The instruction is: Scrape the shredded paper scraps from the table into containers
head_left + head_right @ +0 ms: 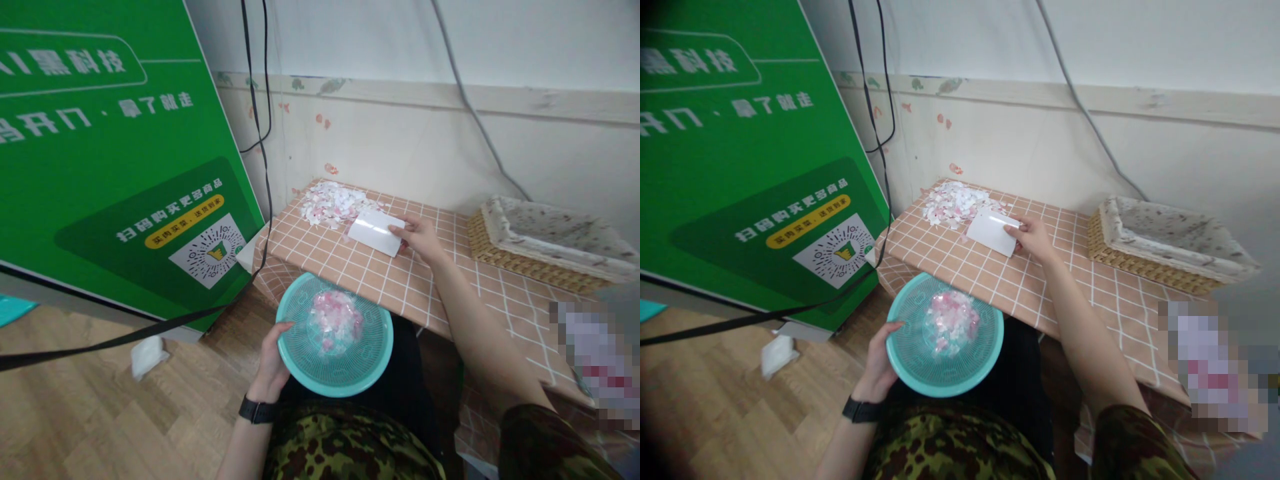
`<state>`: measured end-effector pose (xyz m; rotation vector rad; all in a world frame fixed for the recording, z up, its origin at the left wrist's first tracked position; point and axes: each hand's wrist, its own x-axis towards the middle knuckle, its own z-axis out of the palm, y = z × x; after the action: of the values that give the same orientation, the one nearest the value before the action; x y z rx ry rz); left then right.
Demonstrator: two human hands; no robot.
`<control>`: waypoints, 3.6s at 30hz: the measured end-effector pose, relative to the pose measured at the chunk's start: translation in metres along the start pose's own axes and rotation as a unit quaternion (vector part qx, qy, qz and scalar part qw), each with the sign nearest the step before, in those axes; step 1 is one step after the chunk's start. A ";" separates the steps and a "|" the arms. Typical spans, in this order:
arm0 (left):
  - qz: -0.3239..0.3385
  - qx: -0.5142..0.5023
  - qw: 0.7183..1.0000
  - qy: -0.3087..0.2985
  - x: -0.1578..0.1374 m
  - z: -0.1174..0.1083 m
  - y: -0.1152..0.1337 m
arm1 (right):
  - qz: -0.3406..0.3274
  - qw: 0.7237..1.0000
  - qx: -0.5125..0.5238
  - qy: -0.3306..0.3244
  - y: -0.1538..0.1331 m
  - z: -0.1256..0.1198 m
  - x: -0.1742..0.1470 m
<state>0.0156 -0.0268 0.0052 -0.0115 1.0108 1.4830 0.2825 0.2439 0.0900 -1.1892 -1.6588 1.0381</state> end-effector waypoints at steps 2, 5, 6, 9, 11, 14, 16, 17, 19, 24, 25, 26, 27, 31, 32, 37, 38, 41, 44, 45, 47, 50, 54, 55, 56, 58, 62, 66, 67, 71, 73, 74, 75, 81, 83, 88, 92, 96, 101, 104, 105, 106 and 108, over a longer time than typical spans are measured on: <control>0.001 -0.001 1.000 -0.002 0.000 0.000 0.000 | 0.003 1.000 0.009 -0.003 0.000 0.001 0.000; -0.002 -0.002 1.000 -0.003 0.000 0.001 0.000 | 0.022 1.000 0.016 -0.011 -0.002 0.003 -0.001; -0.004 -0.001 1.000 -0.003 0.000 0.001 0.000 | 0.025 0.999 0.014 -0.018 -0.002 0.003 -0.002; -0.005 0.003 1.000 -0.004 -0.001 0.001 0.000 | 0.019 0.999 0.006 -0.036 -0.003 0.002 -0.002; -0.004 0.005 1.000 -0.001 -0.002 0.001 0.000 | 0.015 0.999 0.004 -0.031 -0.004 0.003 -0.002; -0.003 0.006 1.000 0.002 -0.002 0.001 0.001 | 0.023 1.000 0.014 -0.011 -0.005 0.009 -0.004; -0.006 0.004 1.000 0.001 -0.003 0.002 0.001 | 0.033 0.999 0.028 -0.020 -0.006 0.012 -0.005; -0.007 0.003 1.000 0.001 -0.003 0.002 0.001 | 0.037 0.998 0.033 -0.031 -0.007 0.012 -0.005; -0.007 0.001 1.000 0.005 -0.002 0.003 0.002 | 0.042 0.997 0.033 -0.055 -0.007 0.010 -0.005; -0.004 -0.007 1.000 0.007 -0.003 0.005 0.002 | 0.049 0.997 0.034 -0.058 -0.007 -0.003 -0.003; -0.005 -0.009 1.000 0.006 -0.003 0.005 0.002 | 0.055 0.995 0.040 -0.073 -0.007 -0.004 -0.004; -0.006 -0.010 1.000 0.006 -0.003 0.004 0.002 | 0.060 0.993 0.046 -0.094 -0.007 -0.005 -0.004; -0.006 -0.010 1.000 0.006 -0.003 0.004 0.002 | 0.064 0.990 0.053 -0.117 -0.008 -0.005 -0.005; -0.005 -0.009 1.000 0.005 -0.002 0.002 0.001 | 0.069 0.985 0.064 -0.144 -0.010 -0.004 -0.006; -0.005 -0.009 1.000 0.004 -0.001 0.002 0.001 | 0.071 0.985 0.063 -0.142 -0.010 -0.004 -0.006; -0.006 -0.010 1.000 0.004 -0.002 0.003 0.002 | 0.082 0.974 0.068 -0.198 -0.007 -0.006 -0.005; -0.006 -0.010 1.000 0.004 -0.003 0.004 0.002 | 0.080 0.975 0.071 -0.197 -0.007 -0.006 -0.006; -0.011 -0.011 1.000 0.003 -0.004 0.004 0.002 | 0.073 0.979 0.069 -0.177 -0.007 -0.004 -0.006; -0.009 -0.013 1.000 0.004 -0.003 0.003 0.002 | 0.077 0.976 0.065 -0.195 -0.007 -0.003 -0.007; -0.005 -0.014 1.000 0.004 -0.002 0.002 0.001 | 0.078 0.975 0.064 -0.199 -0.007 -0.003 -0.007; -0.003 -0.013 1.000 0.001 -0.002 0.001 0.001 | 0.075 0.977 0.061 -0.192 -0.007 -0.004 -0.006; -0.005 -0.012 1.000 -0.006 -0.001 0.000 0.001 | 0.070 0.983 0.058 -0.160 -0.006 -0.002 -0.006; -0.001 -0.014 1.000 0.002 -0.002 0.000 0.001 | 0.063 0.985 0.066 -0.145 -0.005 0.008 -0.008; -0.002 -0.014 1.000 0.001 -0.002 0.000 0.001 | 0.059 0.986 0.064 -0.142 -0.005 0.011 -0.009; -0.004 -0.013 1.000 0.000 -0.001 0.000 0.001 | 0.055 0.987 0.061 -0.136 -0.005 0.013 -0.009; -0.009 -0.013 1.000 -0.002 -0.001 -0.001 0.001 | 0.045 0.990 0.057 -0.117 -0.005 0.016 -0.010; -0.004 -0.013 1.000 0.004 0.001 -0.001 0.000 | 0.044 0.991 0.069 -0.107 -0.004 0.015 -0.009; -0.007 -0.009 1.000 0.002 0.000 0.000 0.001 | 0.051 0.985 0.073 -0.150 -0.003 0.013 -0.009; -0.007 -0.010 1.000 0.000 -0.001 0.001 0.001 | 0.052 0.983 0.076 -0.161 -0.004 0.012 -0.010; -0.008 -0.012 1.000 -0.002 -0.002 0.002 0.002 | 0.063 0.979 0.080 -0.177 -0.007 0.011 -0.011; -0.009 -0.012 1.000 -0.002 -0.002 0.001 0.002 | 0.067 0.977 0.070 -0.190 -0.009 0.009 -0.012; -0.009 -0.011 1.000 -0.001 -0.002 0.001 0.002 | 0.068 0.976 0.065 -0.198 -0.010 0.008 -0.012; -0.007 -0.010 1.000 0.000 -0.002 0.001 0.001 | 0.068 0.975 0.062 -0.204 -0.011 0.007 -0.012; -0.007 -0.011 1.000 -0.002 -0.003 0.003 0.002 | 0.085 0.975 0.061 -0.198 -0.015 0.000 -0.013; -0.006 -0.009 1.000 -0.001 -0.004 0.004 0.003 | 0.097 0.967 0.049 -0.230 -0.016 -0.001 -0.013; 0.004 0.003 1.000 0.000 -0.001 0.000 0.001 | 0.106 0.960 0.036 -0.256 -0.013 -0.004 -0.010; 0.013 0.008 1.000 0.003 0.000 -0.001 0.001 | 0.111 0.957 0.047 -0.264 -0.013 0.001 -0.011; 0.012 0.008 1.000 0.005 -0.003 0.002 0.003 | 0.109 0.942 0.045 -0.313 -0.017 0.006 -0.014; 0.009 0.005 1.000 0.003 -0.006 0.006 0.005 | 0.100 0.959 0.057 -0.260 -0.018 0.003 -0.015; 0.009 0.005 1.000 0.004 -0.006 0.006 0.005 | 0.102 0.954 0.061 -0.274 -0.019 0.007 -0.016; 0.010 0.007 1.000 0.005 -0.006 0.006 0.005 | 0.104 0.949 0.060 -0.290 -0.019 0.009 -0.017; 0.010 0.009 1.000 0.005 -0.006 0.006 0.005 | 0.105 0.943 0.059 -0.309 -0.020 0.010 -0.018; 0.012 0.012 1.000 0.005 -0.005 0.006 0.006 | 0.109 0.933 0.054 -0.338 -0.020 0.012 -0.019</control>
<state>0.0153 -0.0268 0.0146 0.0092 1.0395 1.4936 0.2696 0.2195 0.1024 -1.0126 -1.9663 1.8052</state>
